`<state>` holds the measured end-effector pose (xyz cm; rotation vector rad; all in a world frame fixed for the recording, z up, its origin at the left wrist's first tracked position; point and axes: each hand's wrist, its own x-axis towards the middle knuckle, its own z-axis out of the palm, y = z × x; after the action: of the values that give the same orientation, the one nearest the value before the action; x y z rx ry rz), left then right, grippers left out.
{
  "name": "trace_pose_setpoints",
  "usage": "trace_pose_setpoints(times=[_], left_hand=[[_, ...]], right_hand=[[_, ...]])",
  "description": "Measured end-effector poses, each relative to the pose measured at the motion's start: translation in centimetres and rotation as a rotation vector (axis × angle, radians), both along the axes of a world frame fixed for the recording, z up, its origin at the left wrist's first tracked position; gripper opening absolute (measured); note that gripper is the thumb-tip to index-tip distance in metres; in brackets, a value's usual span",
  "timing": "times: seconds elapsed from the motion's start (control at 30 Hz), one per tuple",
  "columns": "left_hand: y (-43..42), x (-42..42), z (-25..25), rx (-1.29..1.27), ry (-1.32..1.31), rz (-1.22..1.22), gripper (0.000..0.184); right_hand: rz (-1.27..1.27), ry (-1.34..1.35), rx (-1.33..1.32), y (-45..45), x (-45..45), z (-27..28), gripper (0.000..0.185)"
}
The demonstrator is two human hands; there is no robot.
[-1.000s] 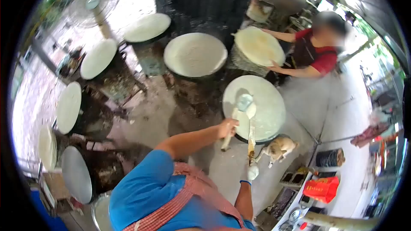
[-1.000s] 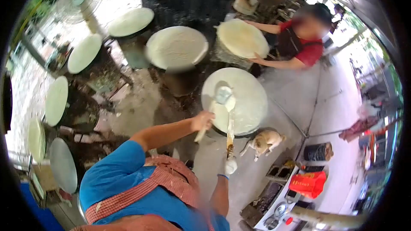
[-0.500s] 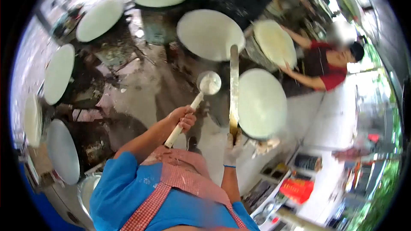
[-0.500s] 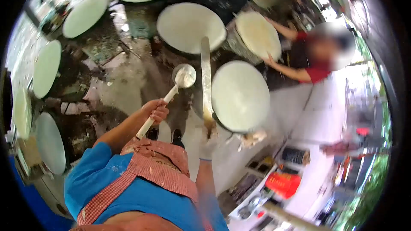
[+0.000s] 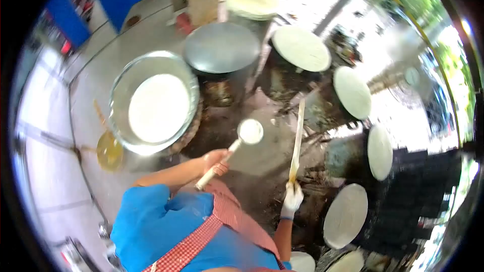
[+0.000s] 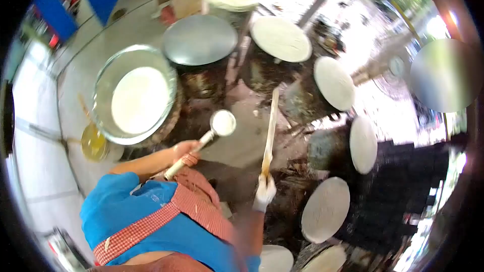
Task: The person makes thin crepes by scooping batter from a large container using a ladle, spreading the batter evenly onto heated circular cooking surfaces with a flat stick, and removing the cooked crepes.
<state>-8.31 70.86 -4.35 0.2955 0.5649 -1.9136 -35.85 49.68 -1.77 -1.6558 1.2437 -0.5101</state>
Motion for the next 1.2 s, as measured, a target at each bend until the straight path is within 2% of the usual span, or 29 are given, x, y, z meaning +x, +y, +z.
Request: trace_pose_setpoints(times=[0.03,0.1,0.13,0.17,0.23,0.27,0.3,0.33,0.4,0.43,0.5,0.53,0.57,0.63,0.67,0.7,0.77,0.8,0.83,0.9,0.93,1.0,1.03,1.13,1.2], left_hand=[[2.9,0.8,1.7,0.047,-0.089,0.088,0.027],[7.8,1.9,4.1,0.132,-0.240,0.356,0.020],[10.7,2.3,3.7,0.082,-0.337,0.442,0.007],[13.1,2.1,5.0,0.097,-0.447,0.544,0.026],[16.9,3.1,5.0,0.152,-0.717,0.654,0.047],[18.9,4.0,2.8,0.085,-0.751,0.752,0.054],[20.1,5.3,1.8,0.251,-0.794,0.773,0.053],[21.5,6.7,-0.3,0.300,-0.769,0.790,0.054],[24.3,9.5,-5.8,0.360,-0.704,0.851,0.048],[25.3,10.8,-10.0,0.422,-0.643,0.860,0.034],[27.7,13.3,-31.1,0.584,-0.362,0.825,0.022],[27.9,13.6,-27.6,0.707,-0.529,0.742,0.020],[27.8,14.1,-24.2,0.836,-0.707,0.641,0.019],[27.6,15.0,-22.4,0.985,-0.893,0.485,0.017],[27.3,15.2,-22.1,1.030,-0.946,0.432,0.016],[27.1,15.4,-21.8,1.067,-0.992,0.392,0.015],[26.5,16.0,-21.2,1.115,-1.035,0.349,0.014],[26.1,16.0,-20.8,1.115,-1.020,0.353,0.014],[25.6,15.9,-20.3,1.104,-0.986,0.377,0.014],[24.2,16.2,-19.2,1.036,-0.845,0.519,0.015],[23.2,16.2,-18.8,0.948,-0.678,0.669,0.014],[21.1,16.2,-17.3,0.797,-0.298,0.917,0.013],[20.2,16.0,-16.0,0.736,-0.199,1.037,0.013],[17.4,15.6,-6.8,0.559,-0.101,1.317,0.014],[16.7,15.6,1.2,0.502,-0.162,1.401,0.014]], right_hand=[[0.101,0.039,0.062,-1.5,2.9,-0.3,0.031],[0.340,0.049,-0.190,-2.2,10.6,0.9,0.030],[0.455,0.078,-0.195,-1.7,14.7,2.2,0.031],[0.563,0.103,-0.204,-0.5,18.1,3.6,0.032],[0.841,0.346,-0.436,0.9,24.9,3.9,0.039],[0.979,0.480,-0.527,2.3,28.7,4.0,0.041],[1.118,0.621,-0.619,3.9,32.1,4.1,0.043],[1.227,0.697,-0.652,6.8,35.3,6.0,0.041],[1.426,0.726,-0.758,10.6,40.6,3.4,0.035],[1.535,0.768,-0.849,12.5,42.7,2.1,0.034],[1.706,0.918,-0.961,17.1,45.4,-0.2,0.030],[1.788,0.870,-0.970,18.6,46.2,1.7,0.029],[1.734,0.842,-0.891,18.8,47.4,2.6,0.030],[1.625,0.785,-0.727,18.0,48.5,3.4,0.030],[1.584,0.806,-0.720,16.9,48.1,0.4,0.036],[1.688,0.805,-0.794,16.7,47.5,-1.3,0.034],[1.747,0.858,-0.788,17.5,47.7,-2.0,0.034],[1.709,0.839,-0.731,17.8,48.1,0.2,0.035],[1.678,0.857,-0.710,17.0,47.6,-0.3,0.036],[1.592,0.853,-0.714,14.4,47.2,-2.1,0.038],[1.657,0.871,-0.729,13.3,46.5,-3.8,0.039],[1.692,0.813,-0.677,12.3,45.3,-3.8,0.040],[1.701,0.768,-0.653,11.5,44.6,-3.4,0.041],[1.647,0.623,-0.690,7.9,43.2,0.0,0.043],[1.609,0.374,-0.732,6.2,43.4,2.3,0.039]])
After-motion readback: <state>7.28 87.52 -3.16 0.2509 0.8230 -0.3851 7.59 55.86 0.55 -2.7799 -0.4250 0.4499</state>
